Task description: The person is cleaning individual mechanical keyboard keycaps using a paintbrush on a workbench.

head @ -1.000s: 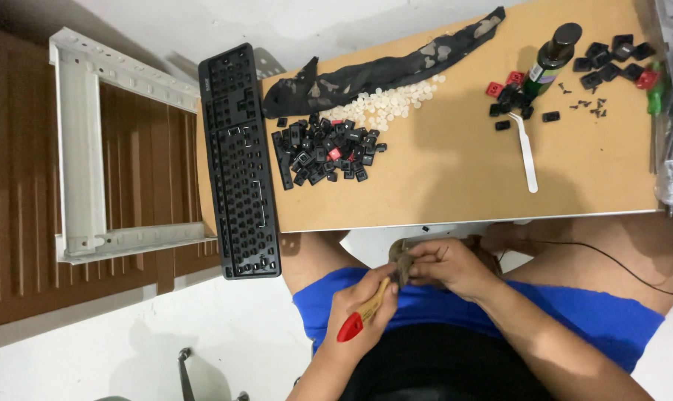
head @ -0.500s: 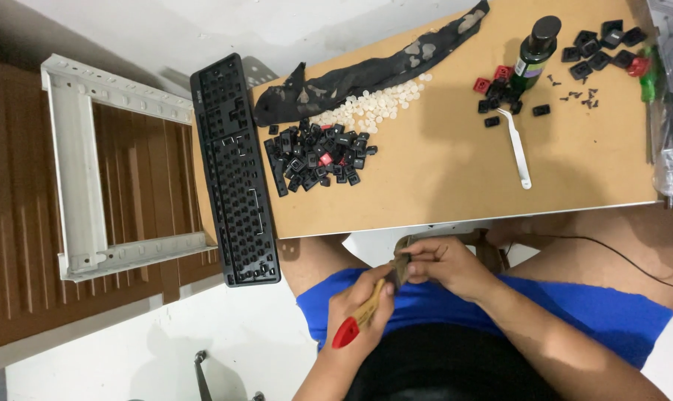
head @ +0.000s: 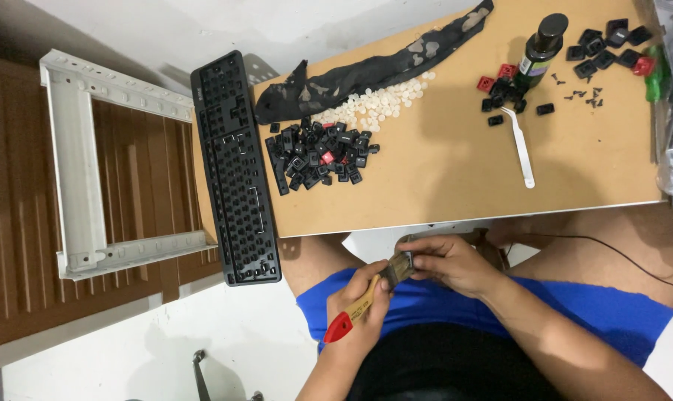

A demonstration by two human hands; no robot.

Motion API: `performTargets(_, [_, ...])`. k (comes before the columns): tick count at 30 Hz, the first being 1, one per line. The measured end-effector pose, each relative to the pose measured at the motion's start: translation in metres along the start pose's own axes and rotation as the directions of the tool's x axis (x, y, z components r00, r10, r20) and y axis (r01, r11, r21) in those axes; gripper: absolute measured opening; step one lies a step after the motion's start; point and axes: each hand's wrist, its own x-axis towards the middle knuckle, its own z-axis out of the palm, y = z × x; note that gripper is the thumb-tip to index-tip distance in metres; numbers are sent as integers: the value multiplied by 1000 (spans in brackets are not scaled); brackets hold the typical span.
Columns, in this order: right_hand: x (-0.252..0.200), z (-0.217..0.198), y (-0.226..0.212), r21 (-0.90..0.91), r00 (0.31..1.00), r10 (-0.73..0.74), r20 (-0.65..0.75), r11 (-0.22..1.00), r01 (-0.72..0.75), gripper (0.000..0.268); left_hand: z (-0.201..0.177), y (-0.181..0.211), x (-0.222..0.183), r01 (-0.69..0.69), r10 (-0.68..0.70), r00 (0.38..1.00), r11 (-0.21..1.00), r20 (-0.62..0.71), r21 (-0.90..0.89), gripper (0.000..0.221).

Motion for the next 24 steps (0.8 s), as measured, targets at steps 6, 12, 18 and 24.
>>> performTargets(6, [2, 3, -1, -101, 997, -54, -47, 994, 49, 36, -11, 21, 2, -140, 138, 988, 990, 67, 17, 30])
performTargets(12, [-3, 11, -12, -111, 983, -183, -10, 977, 181, 28, 2, 1, -2, -160, 107, 969, 958, 221, 239, 24])
performTargets(18, [-2, 5, -12, -170, 983, -180, 36, 968, 183, 33, 4, 7, 3, -152, 129, 979, 978, 159, 143, 29])
performTargets(24, [1, -9, 11, -22, 994, -105, -10, 994, 105, 29, -8, 24, 8, -239, 234, 969, 969, 80, 57, 31])
